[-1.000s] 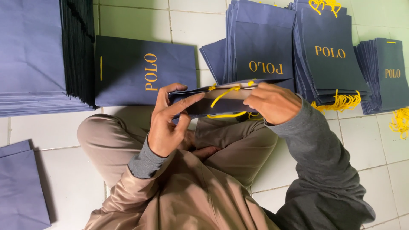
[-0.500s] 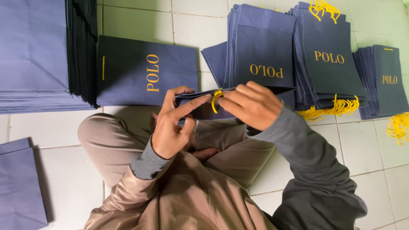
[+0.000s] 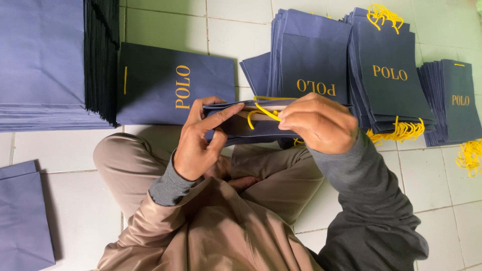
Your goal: A person sits on the floor and manually attaches yellow string handles to blue paper bags by threading the ends through pre-punched holes.
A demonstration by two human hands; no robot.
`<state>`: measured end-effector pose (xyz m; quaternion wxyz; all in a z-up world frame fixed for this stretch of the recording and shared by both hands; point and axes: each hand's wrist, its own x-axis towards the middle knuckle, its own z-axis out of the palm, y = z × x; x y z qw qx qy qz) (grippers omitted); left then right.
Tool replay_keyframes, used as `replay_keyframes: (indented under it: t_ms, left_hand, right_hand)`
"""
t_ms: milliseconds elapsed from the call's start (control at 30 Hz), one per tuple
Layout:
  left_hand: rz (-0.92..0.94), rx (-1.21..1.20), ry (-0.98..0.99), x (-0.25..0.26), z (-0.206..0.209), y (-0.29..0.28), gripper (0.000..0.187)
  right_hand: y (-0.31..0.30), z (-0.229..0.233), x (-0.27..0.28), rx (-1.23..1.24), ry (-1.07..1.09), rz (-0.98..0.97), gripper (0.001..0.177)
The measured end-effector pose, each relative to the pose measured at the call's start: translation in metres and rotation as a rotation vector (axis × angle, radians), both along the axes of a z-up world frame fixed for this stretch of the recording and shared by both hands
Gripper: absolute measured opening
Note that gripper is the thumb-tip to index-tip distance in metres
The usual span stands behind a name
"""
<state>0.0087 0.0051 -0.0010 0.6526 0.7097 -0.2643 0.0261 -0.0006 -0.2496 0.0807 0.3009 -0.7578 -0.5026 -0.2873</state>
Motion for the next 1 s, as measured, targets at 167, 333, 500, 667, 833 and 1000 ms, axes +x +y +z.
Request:
replay_keyframes:
  t_ms: [167,333,500,667,833,1000]
  left_hand:
    - [-0.044,0.005,0.013,-0.001,0.006,0.003,0.064]
    - [-0.054,0.009,0.039,0.002,0.006,0.010,0.065]
    - [-0.120,-0.005,0.027,0.003,0.006,0.007,0.064]
    - [-0.088,0.020,0.007,0.006,0.004,0.009,0.064]
    - [-0.027,0.077,-0.015,0.009,0.004,0.012,0.064]
    - [-0.028,0.140,-0.034,0.007,0.007,0.008,0.063]
  right_hand:
    - [-0.026,-0.009,-0.002,-0.513,0.023,-0.181,0.007]
    - [-0.056,0.004,-0.009,-0.716,-0.120,-0.348,0.011]
    - [-0.073,-0.017,-0.012,-0.883,0.048,-0.397,0.009]
    - [-0.048,-0.005,-0.009,-0.800,-0.124,-0.360,0.011]
    - [-0.043,-0.007,-0.019,-0.193,-0.084,-0.189,0.002]
    - [-0.040,-0.015,-0.035,0.480,0.150,-0.316,0.031]
